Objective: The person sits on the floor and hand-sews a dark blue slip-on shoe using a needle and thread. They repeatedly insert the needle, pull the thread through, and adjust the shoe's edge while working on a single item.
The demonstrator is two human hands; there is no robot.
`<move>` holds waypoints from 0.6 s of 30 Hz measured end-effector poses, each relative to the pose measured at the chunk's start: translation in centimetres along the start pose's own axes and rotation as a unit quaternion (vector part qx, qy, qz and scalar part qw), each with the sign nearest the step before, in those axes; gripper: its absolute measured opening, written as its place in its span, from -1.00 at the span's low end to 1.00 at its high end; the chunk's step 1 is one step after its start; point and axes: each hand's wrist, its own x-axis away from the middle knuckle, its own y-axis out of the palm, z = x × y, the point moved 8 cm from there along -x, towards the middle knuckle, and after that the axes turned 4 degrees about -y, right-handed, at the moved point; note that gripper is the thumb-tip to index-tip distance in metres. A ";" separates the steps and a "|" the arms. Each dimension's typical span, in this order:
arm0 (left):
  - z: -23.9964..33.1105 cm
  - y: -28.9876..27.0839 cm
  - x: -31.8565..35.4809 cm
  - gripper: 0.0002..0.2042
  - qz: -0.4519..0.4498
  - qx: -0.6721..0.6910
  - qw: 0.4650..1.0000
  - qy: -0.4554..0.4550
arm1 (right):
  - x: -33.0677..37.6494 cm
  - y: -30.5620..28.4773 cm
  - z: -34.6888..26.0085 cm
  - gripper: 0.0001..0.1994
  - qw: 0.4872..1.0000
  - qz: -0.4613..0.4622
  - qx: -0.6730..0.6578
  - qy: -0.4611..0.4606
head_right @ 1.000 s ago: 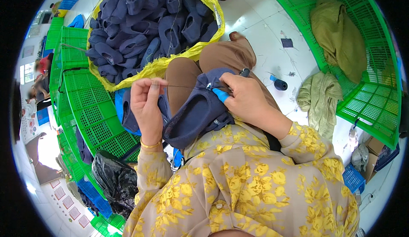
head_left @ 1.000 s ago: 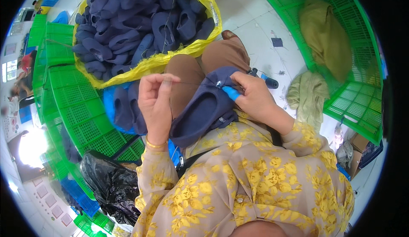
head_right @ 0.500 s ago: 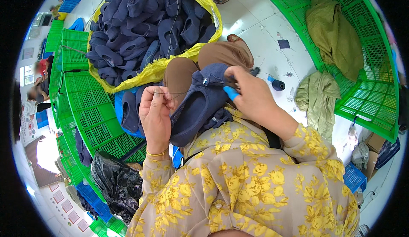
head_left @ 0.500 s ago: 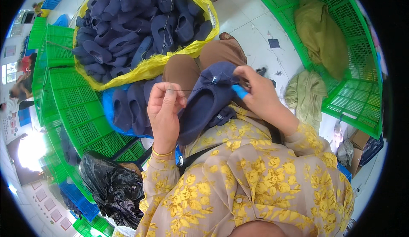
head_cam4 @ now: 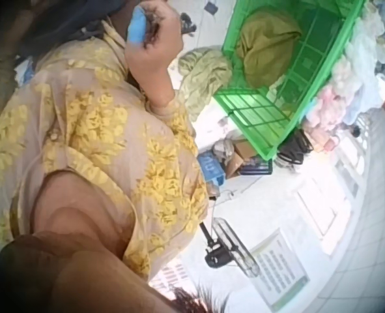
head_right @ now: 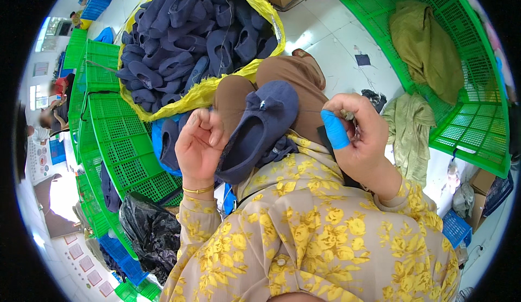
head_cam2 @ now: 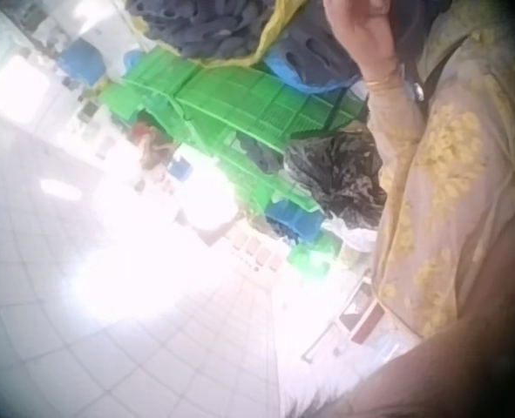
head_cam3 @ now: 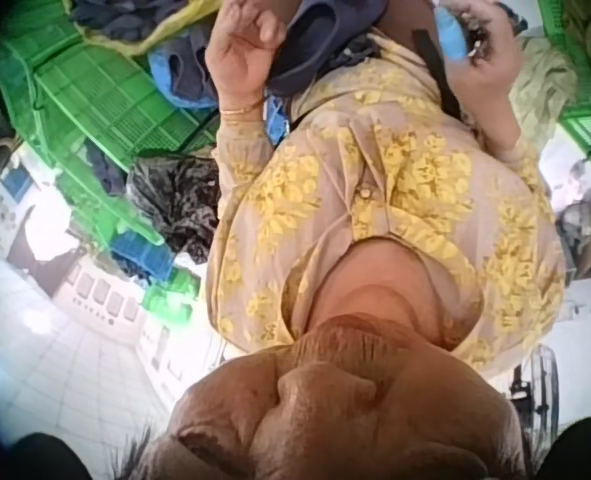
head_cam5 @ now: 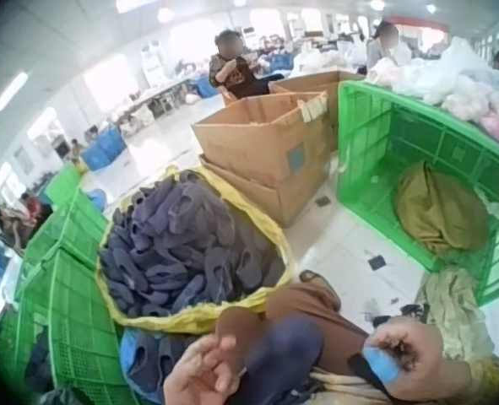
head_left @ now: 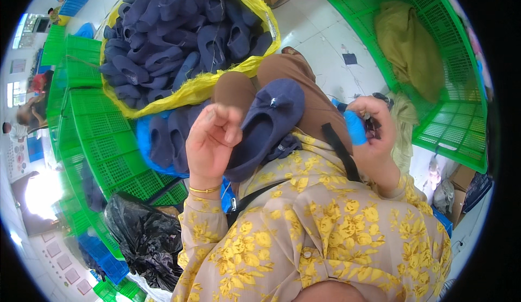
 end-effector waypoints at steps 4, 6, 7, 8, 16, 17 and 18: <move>0.4 2.3 0.1 -0.35 -0.045 -0.086 0.992 0.082 | 0.5 0.4 -0.1 -0.84 1.000 -0.005 0.007 -0.003; 0.1 2.6 0.1 -0.26 -0.027 -0.170 0.982 0.083 | 0.8 0.6 0.3 -0.85 1.000 -0.016 0.008 0.018; 0.1 3.1 0.1 -0.26 -0.009 -0.195 0.977 0.085 | 0.9 0.6 0.3 -0.85 1.000 -0.016 0.010 0.018; 0.1 3.5 0.2 -0.26 0.010 -0.220 0.972 0.087 | 0.9 0.6 0.4 -0.85 1.000 -0.015 0.012 0.018; 0.4 0.4 0.8 -0.82 0.049 -0.183 0.982 0.029 | 0.4 3.4 4.2 -0.83 0.992 -0.054 -0.032 0.113; 1.0 0.8 1.0 -0.90 0.082 -0.261 0.961 0.039 | -0.3 4.5 4.4 -0.82 0.991 -0.069 -0.032 0.108; 1.2 0.7 1.1 -0.88 0.092 -0.316 0.943 0.043 | -0.9 5.7 4.7 -0.80 0.991 -0.084 -0.032 0.102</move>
